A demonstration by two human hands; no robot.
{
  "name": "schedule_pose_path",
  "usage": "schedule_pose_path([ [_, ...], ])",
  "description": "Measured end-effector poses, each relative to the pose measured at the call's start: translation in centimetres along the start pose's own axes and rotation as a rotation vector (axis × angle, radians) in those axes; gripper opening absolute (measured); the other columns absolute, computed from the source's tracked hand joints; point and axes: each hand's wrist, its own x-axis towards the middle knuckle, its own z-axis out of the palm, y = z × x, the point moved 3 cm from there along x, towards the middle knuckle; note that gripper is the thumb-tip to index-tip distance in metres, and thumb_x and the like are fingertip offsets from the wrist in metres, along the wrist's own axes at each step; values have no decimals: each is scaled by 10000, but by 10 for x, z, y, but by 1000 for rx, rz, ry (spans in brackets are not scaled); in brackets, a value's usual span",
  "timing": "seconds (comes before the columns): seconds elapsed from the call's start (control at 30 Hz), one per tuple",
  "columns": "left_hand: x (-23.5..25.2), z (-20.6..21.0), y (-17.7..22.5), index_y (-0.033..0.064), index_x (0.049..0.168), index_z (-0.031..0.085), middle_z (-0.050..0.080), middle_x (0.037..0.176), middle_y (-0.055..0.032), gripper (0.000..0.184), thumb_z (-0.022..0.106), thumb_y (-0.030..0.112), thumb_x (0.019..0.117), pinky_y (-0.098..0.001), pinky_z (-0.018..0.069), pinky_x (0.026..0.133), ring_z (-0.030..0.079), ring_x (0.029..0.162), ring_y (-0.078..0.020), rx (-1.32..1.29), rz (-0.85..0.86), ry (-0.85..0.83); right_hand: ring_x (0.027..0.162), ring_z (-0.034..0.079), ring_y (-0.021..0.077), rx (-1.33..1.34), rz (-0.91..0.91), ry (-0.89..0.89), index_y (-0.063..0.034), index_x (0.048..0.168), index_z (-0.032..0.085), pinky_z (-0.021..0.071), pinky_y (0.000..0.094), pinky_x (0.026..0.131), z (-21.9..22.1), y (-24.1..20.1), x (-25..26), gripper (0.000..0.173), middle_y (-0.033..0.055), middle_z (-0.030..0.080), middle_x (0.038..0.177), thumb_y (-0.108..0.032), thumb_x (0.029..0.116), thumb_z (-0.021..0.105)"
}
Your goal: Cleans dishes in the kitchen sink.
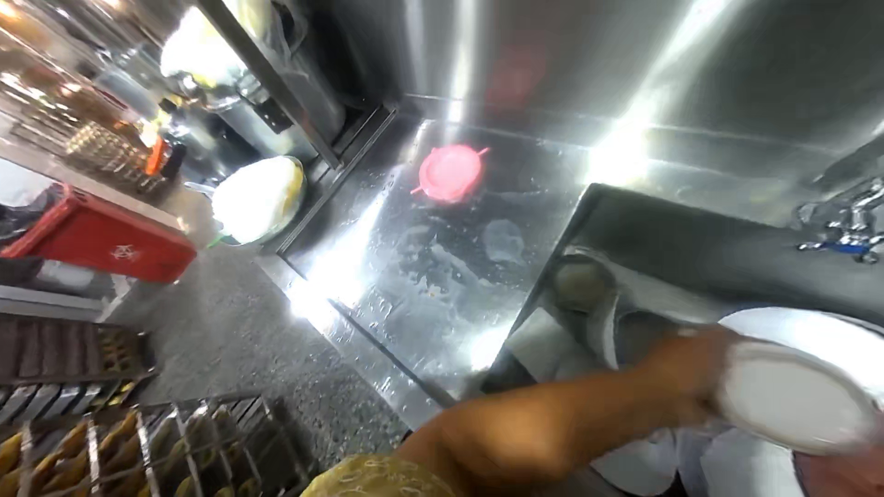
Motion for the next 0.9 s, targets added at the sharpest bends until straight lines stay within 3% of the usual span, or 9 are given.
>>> schedule_pose_path([
  [0.1,-35,-77,64,62,1191,564,624,952,-55,351,370,340,1100,-317,547,748,625,829,-134,-117,83,18,1101,680,210,181,-64,89,-13,1288,426,558,395,974,-4,7,12,534,99,686,1136,-351,1117,51],
  [0.23,-67,-215,174,70,1218,601,680,1001,-86,373,392,349,1084,-394,568,770,663,888,-187,-68,412,338,765,726,117,-195,11,219,-92,998,574,630,313,726,42,72,5,326,-11,713,787,-213,1111,293],
  [0.27,-73,-251,199,55,1263,583,674,1049,-123,409,383,368,1090,-436,566,780,659,916,-227,-55,428,442,713,692,71,-387,29,213,-112,1045,569,606,266,672,80,102,0,254,-46,682,782,-205,1106,340],
  [0.33,-79,-316,241,51,1280,563,656,1090,-163,440,380,396,1076,-476,559,757,650,918,-271,-48,398,620,800,623,76,-763,-27,72,-5,1324,469,552,270,720,167,163,-1,286,23,592,984,-159,1093,402],
  [0.47,-69,-404,292,66,1400,516,585,1305,-222,594,399,532,1050,-556,502,874,595,1106,-353,48,194,801,1205,583,439,-1483,-325,-254,126,1349,530,464,579,1022,307,259,48,500,337,574,1310,-258,1036,598],
  [0.6,-52,-446,316,30,1403,521,554,1360,-260,668,425,579,1034,-600,463,951,558,1199,-395,186,117,808,1312,489,528,-1993,-301,-178,98,1281,615,429,655,1033,366,325,98,642,360,494,1414,-451,957,689],
  [0.67,-50,-455,326,-8,1404,518,556,1359,-278,696,417,581,1047,-594,458,984,557,1221,-402,301,126,840,1316,493,518,-2088,-196,-84,97,1276,608,439,657,1013,370,331,100,581,352,487,1429,-388,963,683],
  [0.83,-77,-443,345,-75,1351,554,550,1368,-329,676,424,526,1070,-631,409,1082,522,1312,-470,1027,191,1017,1148,616,508,-2153,-312,-45,71,1167,653,481,676,912,327,302,74,378,325,636,1213,-272,1032,570],
  [0.9,-95,-402,334,-86,1339,568,551,1361,-329,564,498,406,1072,-607,409,1095,522,1304,-472,1212,426,1013,1126,636,498,-2170,-386,-38,72,1182,652,487,669,925,299,278,56,364,319,655,1188,-249,1024,584],
])
